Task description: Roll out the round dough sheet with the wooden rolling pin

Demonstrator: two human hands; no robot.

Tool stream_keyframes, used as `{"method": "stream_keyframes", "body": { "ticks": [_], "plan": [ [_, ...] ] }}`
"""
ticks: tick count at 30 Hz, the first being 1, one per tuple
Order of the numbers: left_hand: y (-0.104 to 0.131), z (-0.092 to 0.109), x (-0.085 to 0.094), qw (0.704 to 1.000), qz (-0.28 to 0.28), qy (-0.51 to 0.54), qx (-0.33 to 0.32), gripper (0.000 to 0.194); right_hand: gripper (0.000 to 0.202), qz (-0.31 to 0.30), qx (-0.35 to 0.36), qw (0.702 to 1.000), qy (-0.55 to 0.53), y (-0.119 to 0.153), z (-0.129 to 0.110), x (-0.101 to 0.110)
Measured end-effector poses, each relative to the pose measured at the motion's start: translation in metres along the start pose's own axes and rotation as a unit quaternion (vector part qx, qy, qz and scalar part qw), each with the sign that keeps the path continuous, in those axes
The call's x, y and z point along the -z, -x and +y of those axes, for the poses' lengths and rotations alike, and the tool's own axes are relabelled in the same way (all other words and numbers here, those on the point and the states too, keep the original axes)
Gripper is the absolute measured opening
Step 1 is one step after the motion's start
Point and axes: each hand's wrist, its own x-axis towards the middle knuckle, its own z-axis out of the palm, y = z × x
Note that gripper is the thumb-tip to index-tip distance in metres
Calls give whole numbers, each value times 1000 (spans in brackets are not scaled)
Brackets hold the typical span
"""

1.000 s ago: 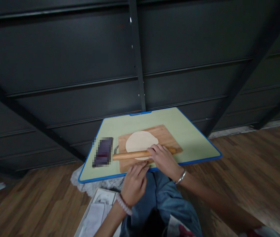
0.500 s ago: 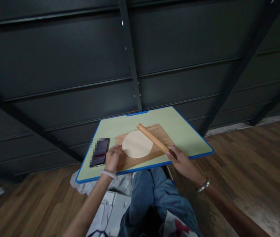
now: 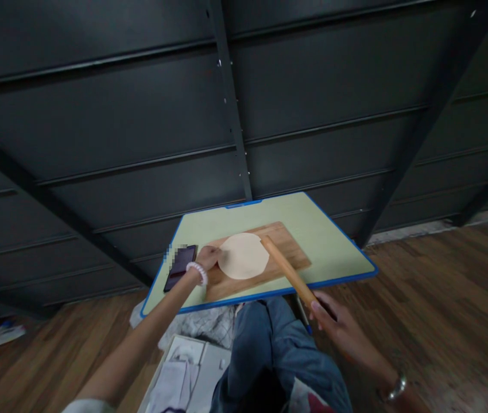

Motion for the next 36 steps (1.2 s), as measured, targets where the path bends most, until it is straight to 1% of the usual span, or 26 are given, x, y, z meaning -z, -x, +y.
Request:
{"method": "stream_keyframes", "body": {
  "ticks": [2,5,8,10,11,12,15,17,18,19,20,22,23,26,28,29,31,33,36],
  "plan": [
    [-4,-2,-5,998,10,-49,-43,21,44,12,-8,1000,-2,6,3,3],
    [-6,-2,-12,990,33,-95,-102,20,44,25,-25,999,-2,13,9,7],
    [-5,7,-11,981,49,-120,-142,16,47,45,-34,998,-3,18,16,12],
    [-4,23,-2,976,56,-132,-161,13,49,66,-36,997,-7,21,20,14],
    [-3,33,5,973,64,-139,-172,13,50,76,-40,996,-12,23,21,15],
    [-2,45,14,964,81,-163,-196,13,51,86,-46,995,-18,24,22,16],
    [5,83,36,924,132,-281,-225,19,55,109,-66,991,-42,28,23,16],
    [11,101,38,887,141,-376,-226,22,57,124,-77,988,-53,29,22,14],
    [15,107,34,869,133,-420,-223,25,58,133,-80,986,-57,29,22,13],
    [18,109,26,852,120,-458,-222,27,58,140,-84,985,-60,29,22,12],
    [21,108,15,838,101,-487,-224,30,59,147,-86,983,-62,29,21,11],
    [26,100,-16,822,37,-515,-238,32,59,147,-88,983,-65,29,19,11],
    [28,94,-34,821,-1,-517,-242,32,59,142,-88,984,-65,29,18,11],
    [38,78,-82,822,-52,-506,-255,27,59,137,-84,985,-56,33,14,15],
    [44,72,-102,826,-64,-496,-260,27,60,149,-83,984,-48,36,14,20],
    [47,70,-107,830,-62,-490,-260,29,60,154,-83,984,-45,37,15,22],
    [50,67,-108,838,-51,-479,-258,35,58,162,-81,983,-41,39,18,26],
    [49,63,-99,843,-31,-466,-267,37,55,167,-81,982,-36,38,21,28],
    [40,53,-77,837,-16,-448,-313,34,52,168,-78,982,-25,33,24,28]
  ]
}}
